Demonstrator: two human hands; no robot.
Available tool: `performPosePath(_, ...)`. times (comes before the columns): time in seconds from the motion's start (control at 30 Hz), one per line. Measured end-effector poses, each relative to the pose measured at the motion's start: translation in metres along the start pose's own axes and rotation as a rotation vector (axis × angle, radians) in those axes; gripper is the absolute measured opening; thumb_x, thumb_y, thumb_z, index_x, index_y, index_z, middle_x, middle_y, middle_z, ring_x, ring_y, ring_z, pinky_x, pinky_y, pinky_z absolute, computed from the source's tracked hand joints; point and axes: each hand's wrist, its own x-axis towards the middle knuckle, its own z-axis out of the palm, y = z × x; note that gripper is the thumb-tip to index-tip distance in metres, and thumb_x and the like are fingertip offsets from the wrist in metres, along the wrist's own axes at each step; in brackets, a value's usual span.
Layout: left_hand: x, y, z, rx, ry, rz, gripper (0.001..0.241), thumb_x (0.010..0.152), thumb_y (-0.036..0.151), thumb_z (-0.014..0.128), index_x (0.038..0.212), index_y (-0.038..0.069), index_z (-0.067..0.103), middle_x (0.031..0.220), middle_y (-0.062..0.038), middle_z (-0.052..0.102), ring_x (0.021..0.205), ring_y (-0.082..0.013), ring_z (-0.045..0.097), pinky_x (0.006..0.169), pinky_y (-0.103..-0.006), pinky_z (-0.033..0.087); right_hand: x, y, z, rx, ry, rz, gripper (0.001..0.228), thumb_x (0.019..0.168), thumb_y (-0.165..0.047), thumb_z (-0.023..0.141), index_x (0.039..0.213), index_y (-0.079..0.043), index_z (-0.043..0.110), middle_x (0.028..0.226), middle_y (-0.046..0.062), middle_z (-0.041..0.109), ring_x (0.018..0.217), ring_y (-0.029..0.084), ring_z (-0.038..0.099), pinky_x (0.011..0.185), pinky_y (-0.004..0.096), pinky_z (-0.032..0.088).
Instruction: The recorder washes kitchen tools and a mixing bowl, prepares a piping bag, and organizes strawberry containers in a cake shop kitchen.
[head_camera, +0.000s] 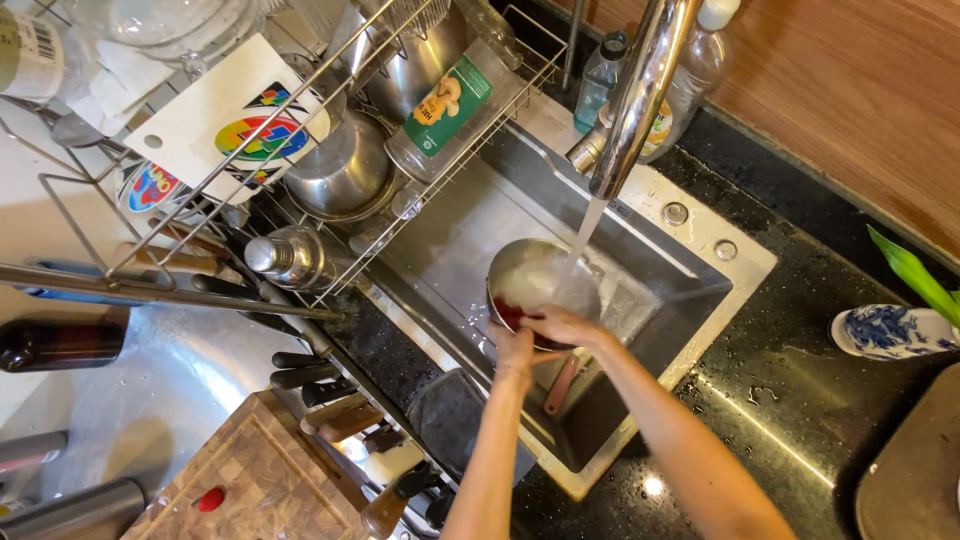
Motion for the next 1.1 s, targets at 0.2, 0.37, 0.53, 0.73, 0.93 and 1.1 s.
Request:
performPosePath(0.2, -0.026, 0.008, 0.018, 0.086, 0.069, -0.036, 0.08, 0.094, -0.002, 0.048, 0.154, 0.022, 0.001, 0.141, -0.02, 0.045, 0.103, -0.0455, 0.069, 0.062, -0.0534, 0.061, 0.042, 0.055, 0.0, -0.56, 0.531, 0.036, 0.045, 0.09, -0.04, 0.047, 0.123, -0.011, 0.055, 0.125, 0.022, 0.059, 0.117, 0.041, 0.054, 0.105, 0.052, 0.04)
performPosePath(0.37, -0.008, -0.033, 0.028, 0.554, 0.189, 0.099, 0.1, 0.084, 0.003, 0.06, 0.154, 0.009, -0.011, 0.144, -0.032, 0.037, 0.126, -0.0496, 0.05, 0.094, -0.0521, 0.051, 0.06, 0.019, 0.007, 0.592, 0.607, -0.043, 0.061, 0.1, -0.044, 0.05, 0.142, 0.0, 0.044, 0.139, 0.03, 0.047, 0.128, 0.045, 0.041, 0.102, 0.054, 0.038)
performPosePath(0.53, -0.055, 0.045, 0.038, 1.007, 0.156, -0.014, 0.131, 0.072, 0.008, 0.083, 0.154, 0.003, -0.018, 0.158, -0.029, 0.02, 0.145, -0.0459, 0.029, 0.118, -0.0443, 0.037, 0.016, -0.03, 0.003, 0.668, 0.443, 0.053, 0.08, 0.096, -0.053, 0.073, 0.144, 0.005, 0.045, 0.152, 0.021, 0.047, 0.146, 0.028, 0.041, 0.119, 0.043, 0.033)
performPosePath(0.73, -0.005, 0.088, 0.013, 1.426, -0.018, 0.774, 0.113, 0.077, 0.026, 0.089, 0.156, -0.002, 0.014, 0.16, -0.035, 0.021, 0.152, -0.0495, 0.017, 0.122, -0.0533, 0.019, -0.031, -0.004, -0.026, 0.475, 0.2, -0.127, 0.058, 0.083, -0.051, 0.077, 0.12, -0.006, 0.075, 0.105, 0.007, 0.08, 0.097, 0.021, 0.071, 0.09, 0.044, 0.056)
performPosePath(0.93, 0.0, 0.138, 0.033, 2.217, -0.671, 0.366, 0.071, 0.07, 0.037, 0.088, 0.134, 0.017, 0.063, 0.152, -0.008, 0.05, 0.155, -0.0272, 0.027, 0.126, -0.0636, 0.006, -0.075, -0.041, -0.078, -0.107, -0.118, -0.12, 0.048, 0.072, -0.037, 0.09, 0.113, -0.015, 0.077, 0.094, 0.001, 0.078, 0.086, 0.018, 0.072, 0.083, 0.036, 0.056)
performPosePath(1.1, 0.039, 0.083, 0.018, 1.396, -0.836, 0.535, 0.051, 0.089, 0.04, 0.072, 0.131, 0.012, 0.066, 0.126, -0.016, 0.071, 0.118, -0.033, 0.068, 0.099, -0.0388, 0.051, -0.068, -0.025, -0.098, -0.467, 0.505, -0.305, 0.063, 0.067, -0.037, 0.091, 0.117, -0.004, 0.073, 0.127, 0.015, 0.062, 0.119, 0.034, 0.053, 0.104, 0.046, 0.046)
